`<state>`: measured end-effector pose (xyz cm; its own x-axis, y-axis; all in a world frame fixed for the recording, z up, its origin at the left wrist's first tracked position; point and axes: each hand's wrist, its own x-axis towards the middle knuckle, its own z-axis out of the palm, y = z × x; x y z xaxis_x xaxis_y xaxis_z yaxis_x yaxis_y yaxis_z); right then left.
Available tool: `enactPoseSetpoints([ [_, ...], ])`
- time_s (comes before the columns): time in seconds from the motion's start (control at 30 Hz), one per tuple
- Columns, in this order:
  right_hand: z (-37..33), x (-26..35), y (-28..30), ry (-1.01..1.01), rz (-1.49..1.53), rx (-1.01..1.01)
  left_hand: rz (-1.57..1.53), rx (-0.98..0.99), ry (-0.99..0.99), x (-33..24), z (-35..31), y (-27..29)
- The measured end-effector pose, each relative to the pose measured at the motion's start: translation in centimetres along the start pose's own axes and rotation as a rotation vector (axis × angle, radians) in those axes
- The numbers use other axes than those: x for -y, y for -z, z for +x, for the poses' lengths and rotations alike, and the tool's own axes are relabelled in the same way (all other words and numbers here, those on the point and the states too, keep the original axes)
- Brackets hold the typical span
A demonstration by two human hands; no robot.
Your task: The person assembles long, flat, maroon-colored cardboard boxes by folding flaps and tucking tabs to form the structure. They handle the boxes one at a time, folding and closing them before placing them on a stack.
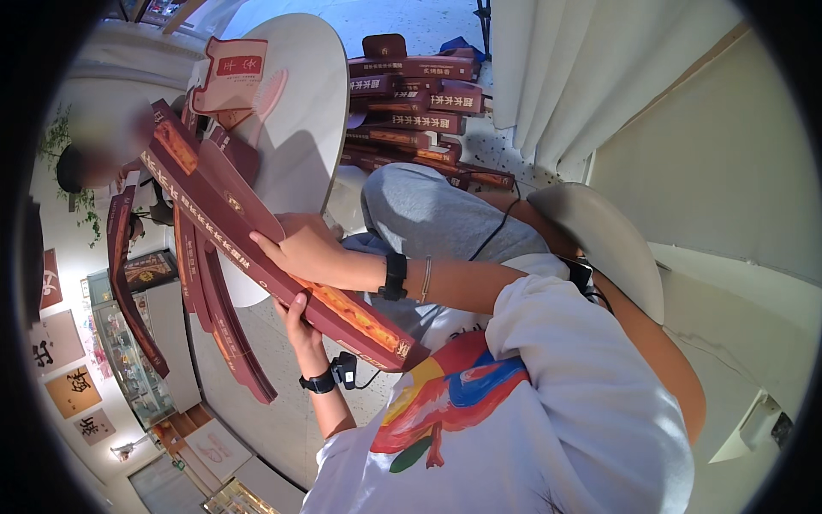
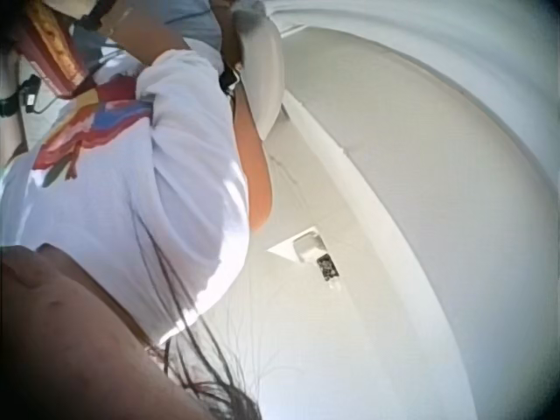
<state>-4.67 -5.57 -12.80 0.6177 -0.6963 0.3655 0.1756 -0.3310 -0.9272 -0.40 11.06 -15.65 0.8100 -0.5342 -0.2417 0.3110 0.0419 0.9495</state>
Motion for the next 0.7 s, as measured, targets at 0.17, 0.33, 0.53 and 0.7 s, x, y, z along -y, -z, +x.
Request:
enactPoseSetpoints([
  [0.17, -2.9, 0.2, 1.1, -0.053, 0.078, -0.023, 0.144, 0.071, -0.064, -0.6, 0.3, -0.1],
  [0.33, -3.1, -0.5, 1.6, 0.006, 0.248, -0.103, 0.249, 0.144, -0.15, -3.1, 0.6, -1.9],
  [0.53, 0.0, -0.6, 2.7, -0.036, 0.56, -0.093, 0.34, 0.192, -0.101, -5.2, 0.6, -4.8],
  [0.7, 1.2, -2.2, 2.8, -0.216, 0.653, 0.04, 0.178, 0.226, -0.055, -3.3, 1.2, -5.5],
])
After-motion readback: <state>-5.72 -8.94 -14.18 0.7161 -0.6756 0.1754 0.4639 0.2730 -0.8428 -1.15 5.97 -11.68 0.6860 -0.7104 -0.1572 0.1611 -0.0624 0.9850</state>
